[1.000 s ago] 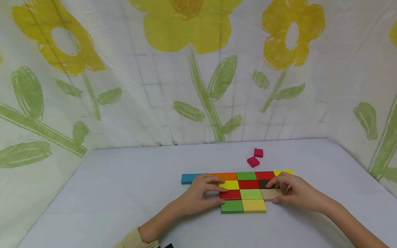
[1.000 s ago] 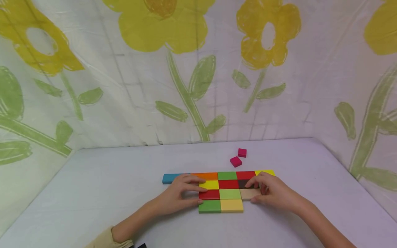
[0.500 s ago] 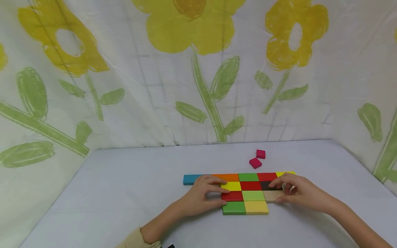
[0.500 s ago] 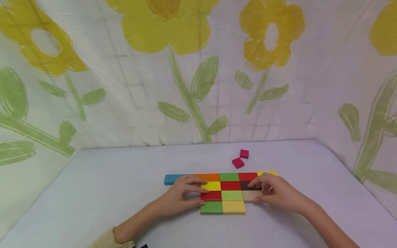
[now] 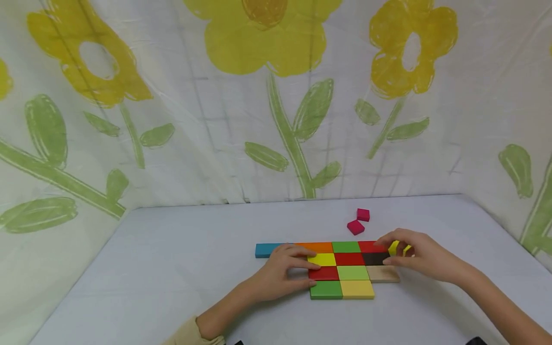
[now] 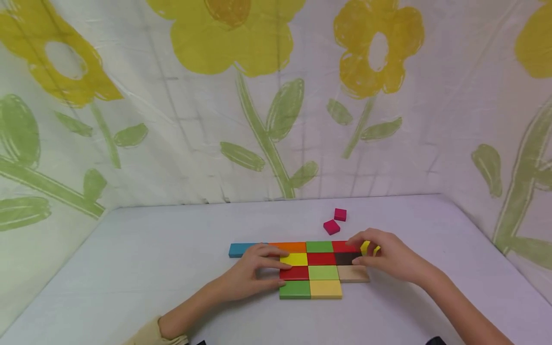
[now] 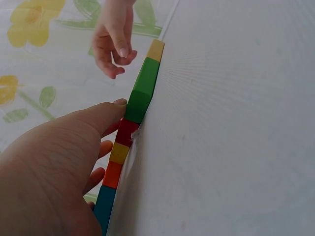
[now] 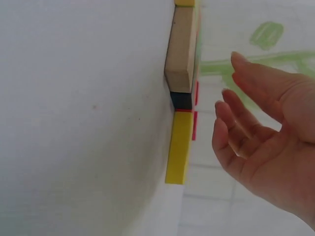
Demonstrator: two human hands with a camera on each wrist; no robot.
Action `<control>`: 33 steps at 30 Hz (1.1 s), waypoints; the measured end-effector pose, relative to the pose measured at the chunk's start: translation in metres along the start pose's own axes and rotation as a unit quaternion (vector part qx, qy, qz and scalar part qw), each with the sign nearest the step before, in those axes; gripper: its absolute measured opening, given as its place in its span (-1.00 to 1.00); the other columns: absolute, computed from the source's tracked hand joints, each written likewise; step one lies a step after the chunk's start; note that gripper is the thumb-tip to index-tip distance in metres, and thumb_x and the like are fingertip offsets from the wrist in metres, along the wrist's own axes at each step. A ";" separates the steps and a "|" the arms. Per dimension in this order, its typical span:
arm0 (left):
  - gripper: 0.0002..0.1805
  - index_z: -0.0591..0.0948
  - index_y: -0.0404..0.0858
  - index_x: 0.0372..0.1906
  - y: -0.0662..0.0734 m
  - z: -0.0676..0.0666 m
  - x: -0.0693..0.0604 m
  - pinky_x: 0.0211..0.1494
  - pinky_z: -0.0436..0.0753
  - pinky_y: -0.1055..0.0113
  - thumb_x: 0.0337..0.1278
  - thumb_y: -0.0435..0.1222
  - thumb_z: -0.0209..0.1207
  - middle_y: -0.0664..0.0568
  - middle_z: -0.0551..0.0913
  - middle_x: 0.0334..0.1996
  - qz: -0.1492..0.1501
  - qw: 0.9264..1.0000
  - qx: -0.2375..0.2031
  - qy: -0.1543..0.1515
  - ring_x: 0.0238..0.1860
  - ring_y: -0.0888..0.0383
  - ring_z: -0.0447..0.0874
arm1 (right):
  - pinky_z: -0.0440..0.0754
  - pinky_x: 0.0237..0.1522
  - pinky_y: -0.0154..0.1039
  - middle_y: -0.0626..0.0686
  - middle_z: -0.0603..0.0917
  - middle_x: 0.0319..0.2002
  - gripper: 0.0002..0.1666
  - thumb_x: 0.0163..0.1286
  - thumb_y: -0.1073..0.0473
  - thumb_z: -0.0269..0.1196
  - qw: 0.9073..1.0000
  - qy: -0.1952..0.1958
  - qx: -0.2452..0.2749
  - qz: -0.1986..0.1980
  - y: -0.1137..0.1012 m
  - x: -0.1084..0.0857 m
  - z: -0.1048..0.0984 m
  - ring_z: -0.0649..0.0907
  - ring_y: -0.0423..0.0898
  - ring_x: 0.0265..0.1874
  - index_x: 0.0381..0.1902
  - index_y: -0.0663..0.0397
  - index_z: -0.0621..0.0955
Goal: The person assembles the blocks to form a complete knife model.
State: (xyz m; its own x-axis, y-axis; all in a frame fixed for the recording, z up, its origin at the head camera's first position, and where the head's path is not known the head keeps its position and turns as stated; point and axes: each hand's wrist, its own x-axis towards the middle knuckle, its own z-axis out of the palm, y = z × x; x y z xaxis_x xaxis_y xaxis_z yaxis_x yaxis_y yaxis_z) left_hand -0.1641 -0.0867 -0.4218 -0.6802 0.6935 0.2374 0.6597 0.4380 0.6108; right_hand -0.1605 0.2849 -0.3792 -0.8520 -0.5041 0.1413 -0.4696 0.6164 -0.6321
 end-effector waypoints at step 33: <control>-0.65 0.80 -0.04 0.17 -0.001 0.001 0.000 0.54 0.27 -0.21 0.34 -0.11 0.39 0.09 0.66 0.30 0.002 1.000 0.004 0.005 0.39 0.08 0.46 | 0.69 -0.20 -0.38 0.16 0.69 -0.11 -0.55 0.39 0.29 0.41 0.996 -0.050 -0.003 0.069 0.015 0.084 -0.001 0.65 -0.04 -0.17 0.19 0.37 0.65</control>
State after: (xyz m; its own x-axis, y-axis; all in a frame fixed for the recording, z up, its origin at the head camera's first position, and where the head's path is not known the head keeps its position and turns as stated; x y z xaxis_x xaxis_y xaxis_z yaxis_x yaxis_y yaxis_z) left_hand -0.1647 -0.0863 -0.4231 -0.6800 0.6901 0.2478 0.6656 0.4393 0.6033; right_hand -0.2396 0.2518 -0.3763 -0.8818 -0.4711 -0.0236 -0.3503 0.6876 -0.6361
